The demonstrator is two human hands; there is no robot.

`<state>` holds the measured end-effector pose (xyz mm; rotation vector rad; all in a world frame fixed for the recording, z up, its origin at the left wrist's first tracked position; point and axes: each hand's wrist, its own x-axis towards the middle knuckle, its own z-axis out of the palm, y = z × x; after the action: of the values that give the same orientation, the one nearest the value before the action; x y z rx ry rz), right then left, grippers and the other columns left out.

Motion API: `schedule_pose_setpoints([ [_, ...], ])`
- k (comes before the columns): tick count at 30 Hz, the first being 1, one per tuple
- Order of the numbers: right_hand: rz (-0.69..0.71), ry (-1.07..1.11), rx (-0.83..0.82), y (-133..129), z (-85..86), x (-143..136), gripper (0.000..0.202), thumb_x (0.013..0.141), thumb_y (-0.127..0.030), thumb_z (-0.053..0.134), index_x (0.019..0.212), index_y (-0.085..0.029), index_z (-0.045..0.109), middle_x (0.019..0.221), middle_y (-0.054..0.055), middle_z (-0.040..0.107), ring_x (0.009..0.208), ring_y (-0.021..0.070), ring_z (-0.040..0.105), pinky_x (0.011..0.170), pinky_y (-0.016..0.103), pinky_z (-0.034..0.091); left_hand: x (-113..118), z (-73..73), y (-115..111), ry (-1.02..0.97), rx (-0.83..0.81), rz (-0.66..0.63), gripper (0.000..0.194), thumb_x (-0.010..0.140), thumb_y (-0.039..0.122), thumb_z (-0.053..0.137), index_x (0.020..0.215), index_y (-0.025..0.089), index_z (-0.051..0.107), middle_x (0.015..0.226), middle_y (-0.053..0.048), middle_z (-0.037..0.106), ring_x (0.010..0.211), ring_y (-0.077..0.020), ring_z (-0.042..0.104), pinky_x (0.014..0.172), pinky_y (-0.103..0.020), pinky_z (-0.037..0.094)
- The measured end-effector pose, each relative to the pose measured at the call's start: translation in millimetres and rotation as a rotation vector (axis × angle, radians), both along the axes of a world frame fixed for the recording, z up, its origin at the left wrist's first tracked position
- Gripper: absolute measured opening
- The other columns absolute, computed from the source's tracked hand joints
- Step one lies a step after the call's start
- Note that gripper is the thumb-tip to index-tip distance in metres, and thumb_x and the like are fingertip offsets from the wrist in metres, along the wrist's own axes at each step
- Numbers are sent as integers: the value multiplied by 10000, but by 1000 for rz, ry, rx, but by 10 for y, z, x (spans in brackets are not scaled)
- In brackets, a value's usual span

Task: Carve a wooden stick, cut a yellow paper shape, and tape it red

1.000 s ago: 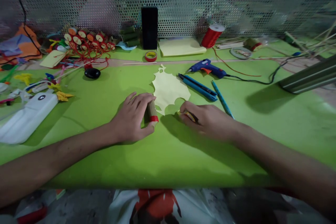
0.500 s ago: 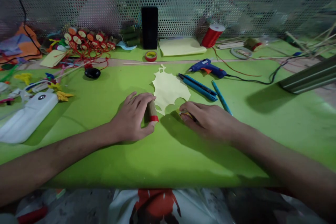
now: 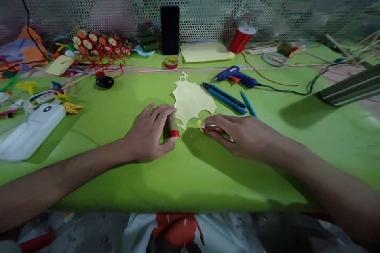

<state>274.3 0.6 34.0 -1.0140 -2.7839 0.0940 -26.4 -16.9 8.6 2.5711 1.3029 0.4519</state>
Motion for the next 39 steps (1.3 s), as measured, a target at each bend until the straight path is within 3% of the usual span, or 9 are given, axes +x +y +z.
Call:
schedule_pose_setpoints([
  [4,-41,185,100,0,10,7,298,1081,-306,509,1314,-186,653,1184,120,809,991,247,789,822,361,600,-6,9,-10,17,-13,4,673,969,440,576,1547,172,359,1566,-191,526,1484,-395,492,1332,-698,248],
  [6,-42,221,95,10,9,14,276,1076,-307,538,1285,-191,675,1162,113,809,1017,244,780,878,366,601,-5,16,-14,33,-17,7,668,982,450,554,1549,161,351,1570,-197,519,1495,-394,481,1339,-701,230],
  [11,86,2,65,46,-17,34,192,1052,-261,562,1053,-165,728,934,95,765,844,257,735,734,374,556,6,22,-11,35,-21,6,664,984,444,552,1543,144,354,1570,-213,517,1488,-405,479,1324,-721,248],
  [17,-26,284,101,7,77,8,208,1069,-342,576,1034,-167,684,947,123,746,891,249,708,774,362,538,3,11,-10,31,-13,4,667,988,446,552,1542,133,354,1565,-215,521,1485,-388,482,1335,-699,231],
  [23,5,-14,-67,26,-20,17,184,1043,-285,572,1070,-178,719,932,83,759,839,230,729,712,333,507,-10,12,-6,24,-13,-1,668,973,445,566,1538,160,355,1564,-203,520,1477,-396,487,1322,-701,252],
  [25,-21,-21,-69,29,-35,15,180,1037,-278,577,1031,-173,723,901,80,747,835,232,725,711,332,502,-10,8,-5,20,-12,-2,672,973,448,567,1539,155,356,1561,-204,521,1475,-396,488,1321,-699,255],
  [32,-104,325,-89,-12,116,-5,199,1048,-349,570,1088,-208,705,943,71,749,785,190,688,669,305,508,-10,-9,2,21,-11,3,689,958,424,596,1550,185,338,1558,-191,530,1477,-385,486,1324,-700,246],
  [35,-137,417,-169,-24,165,-13,184,1026,-372,602,1038,-212,693,886,51,732,695,162,637,594,286,480,-13,-8,0,10,-9,5,688,954,428,601,1547,176,361,1551,-196,539,1471,-391,496,1323,-701,259],
  [39,-221,520,-371,-9,171,-33,335,1006,-521,633,911,-200,664,776,34,690,638,144,586,542,272,450,-11,3,-9,13,-10,5,685,963,429,584,1550,152,368,1556,-208,534,1476,-399,498,1330,-706,248],
])
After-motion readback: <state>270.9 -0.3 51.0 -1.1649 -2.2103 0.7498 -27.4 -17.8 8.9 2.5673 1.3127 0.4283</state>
